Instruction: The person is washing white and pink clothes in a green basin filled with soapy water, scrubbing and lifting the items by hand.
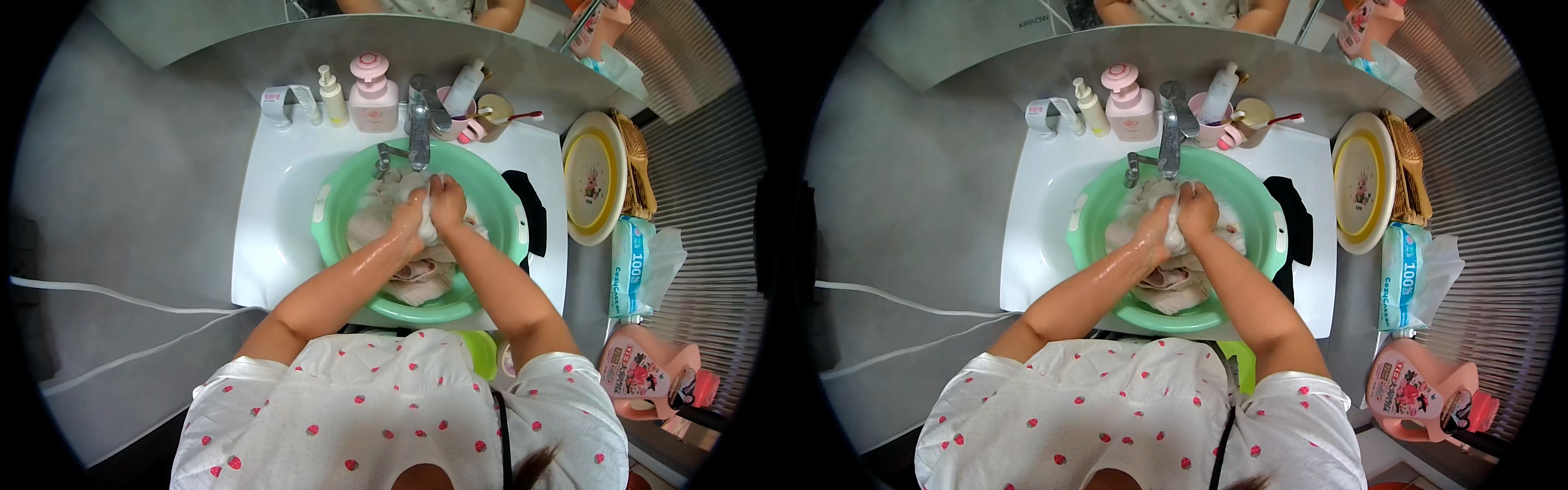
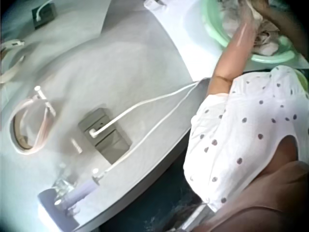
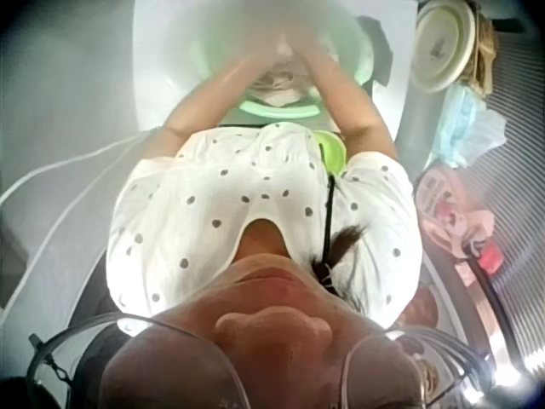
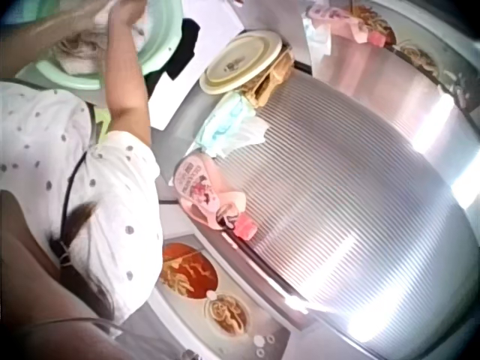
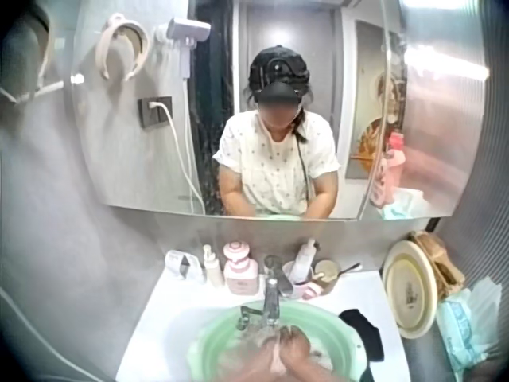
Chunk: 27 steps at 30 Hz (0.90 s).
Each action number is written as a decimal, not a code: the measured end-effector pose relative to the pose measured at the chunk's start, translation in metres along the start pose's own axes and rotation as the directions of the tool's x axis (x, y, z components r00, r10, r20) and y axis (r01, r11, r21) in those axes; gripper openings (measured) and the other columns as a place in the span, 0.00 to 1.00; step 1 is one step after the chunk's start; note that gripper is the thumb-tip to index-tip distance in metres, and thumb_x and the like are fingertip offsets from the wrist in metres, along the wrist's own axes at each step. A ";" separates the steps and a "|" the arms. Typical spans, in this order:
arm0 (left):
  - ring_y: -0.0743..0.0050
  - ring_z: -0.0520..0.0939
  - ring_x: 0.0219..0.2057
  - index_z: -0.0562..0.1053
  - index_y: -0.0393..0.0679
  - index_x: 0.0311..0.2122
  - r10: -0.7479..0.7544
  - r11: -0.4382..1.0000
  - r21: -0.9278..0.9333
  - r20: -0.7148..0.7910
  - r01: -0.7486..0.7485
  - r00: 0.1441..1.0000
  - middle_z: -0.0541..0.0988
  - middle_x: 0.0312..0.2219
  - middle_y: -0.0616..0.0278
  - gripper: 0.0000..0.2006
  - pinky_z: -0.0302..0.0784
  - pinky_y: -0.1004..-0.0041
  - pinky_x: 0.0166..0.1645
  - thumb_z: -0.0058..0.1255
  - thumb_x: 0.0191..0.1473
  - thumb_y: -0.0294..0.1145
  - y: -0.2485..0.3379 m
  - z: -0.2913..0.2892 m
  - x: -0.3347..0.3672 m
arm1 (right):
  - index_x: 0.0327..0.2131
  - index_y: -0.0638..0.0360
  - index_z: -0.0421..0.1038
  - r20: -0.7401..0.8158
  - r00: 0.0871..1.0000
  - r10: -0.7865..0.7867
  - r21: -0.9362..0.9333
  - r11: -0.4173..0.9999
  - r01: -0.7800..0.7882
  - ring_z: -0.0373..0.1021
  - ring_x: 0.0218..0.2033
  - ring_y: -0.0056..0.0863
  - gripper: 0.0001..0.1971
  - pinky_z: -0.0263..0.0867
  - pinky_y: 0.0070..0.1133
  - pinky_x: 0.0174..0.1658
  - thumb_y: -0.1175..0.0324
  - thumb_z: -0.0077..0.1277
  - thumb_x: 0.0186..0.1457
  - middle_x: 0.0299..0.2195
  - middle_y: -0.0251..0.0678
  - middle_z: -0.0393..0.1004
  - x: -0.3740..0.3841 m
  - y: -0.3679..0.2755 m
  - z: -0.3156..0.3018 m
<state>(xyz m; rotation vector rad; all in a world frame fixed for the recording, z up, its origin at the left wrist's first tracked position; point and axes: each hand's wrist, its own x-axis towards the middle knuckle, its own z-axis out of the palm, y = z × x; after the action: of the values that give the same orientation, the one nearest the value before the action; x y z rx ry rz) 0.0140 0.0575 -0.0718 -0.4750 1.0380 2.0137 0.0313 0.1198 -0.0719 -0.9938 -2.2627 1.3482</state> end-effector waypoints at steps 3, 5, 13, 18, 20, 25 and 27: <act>0.70 0.71 0.25 0.66 0.42 0.30 0.040 0.998 -0.048 0.052 -0.037 0.998 0.70 0.23 0.61 0.16 0.68 0.69 0.31 0.36 0.46 0.46 0.005 -0.009 0.003 | 0.22 0.64 0.62 -0.037 0.998 -0.049 0.017 0.999 0.049 0.62 0.21 0.46 0.13 0.56 0.30 0.26 0.61 0.39 0.46 0.18 0.51 0.63 -0.010 -0.003 0.007; 0.70 0.72 0.26 0.65 0.42 0.32 -0.063 0.998 0.020 -0.060 0.064 0.996 0.70 0.25 0.61 0.16 0.68 0.70 0.32 0.35 0.47 0.45 0.031 -0.005 -0.016 | 0.21 0.64 0.63 -0.133 0.912 -0.387 0.041 0.918 0.395 0.61 0.19 0.47 0.14 0.55 0.33 0.24 0.60 0.39 0.45 0.16 0.52 0.63 -0.052 -0.021 0.013; 0.70 0.72 0.33 0.62 0.41 0.39 -0.160 0.986 0.070 0.157 0.151 0.975 0.70 0.32 0.60 0.16 0.68 0.71 0.37 0.38 0.48 0.41 0.024 -0.012 -0.025 | 0.29 0.63 0.64 0.123 0.970 -0.208 -0.231 0.945 0.232 0.62 0.30 0.48 0.16 0.58 0.33 0.33 0.58 0.42 0.43 0.29 0.52 0.65 0.016 0.025 -0.020; 0.71 0.71 0.36 0.59 0.40 0.42 -0.081 0.992 -0.080 0.191 0.097 0.978 0.68 0.36 0.61 0.16 0.68 0.73 0.41 0.36 0.50 0.37 0.045 -0.027 -0.027 | 0.30 0.63 0.65 0.064 0.870 -0.489 -0.422 0.777 0.467 0.62 0.36 0.46 0.19 0.58 0.27 0.40 0.55 0.43 0.43 0.34 0.53 0.64 0.005 0.021 -0.029; 0.70 0.70 0.38 0.58 0.40 0.42 -0.078 0.976 -0.186 0.192 0.115 0.978 0.66 0.38 0.60 0.16 0.67 0.71 0.42 0.37 0.50 0.37 0.050 -0.025 -0.024 | 0.32 0.62 0.66 0.572 0.815 -0.087 0.234 0.970 -0.060 0.62 0.38 0.43 0.22 0.57 0.25 0.42 0.51 0.44 0.41 0.35 0.51 0.65 -0.010 -0.001 -0.031; 0.68 0.66 0.37 0.59 0.42 0.42 0.006 0.998 0.059 -0.070 -0.002 0.998 0.63 0.39 0.59 0.17 0.63 0.70 0.43 0.40 0.48 0.36 0.056 -0.026 -0.012 | 0.34 0.59 0.67 0.584 0.811 -0.046 -0.180 0.966 0.184 0.63 0.37 0.37 0.21 0.57 0.24 0.41 0.52 0.46 0.41 0.33 0.43 0.67 0.035 0.010 -0.057; 0.68 0.64 0.37 0.59 0.42 0.42 0.043 0.992 0.123 -0.270 -0.010 0.962 0.61 0.39 0.60 0.17 0.60 0.70 0.43 0.41 0.46 0.36 0.055 -0.032 -0.002 | 0.35 0.58 0.66 0.285 0.951 -0.117 -0.664 0.692 0.284 0.62 0.36 0.33 0.19 0.58 0.25 0.39 0.57 0.48 0.40 0.32 0.39 0.66 0.051 0.023 -0.053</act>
<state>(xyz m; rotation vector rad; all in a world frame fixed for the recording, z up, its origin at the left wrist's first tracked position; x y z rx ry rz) -0.0296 0.0121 -0.0620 -0.6900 1.3313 1.9311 0.0355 0.1972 -0.0691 -0.7631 -3.0476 0.4871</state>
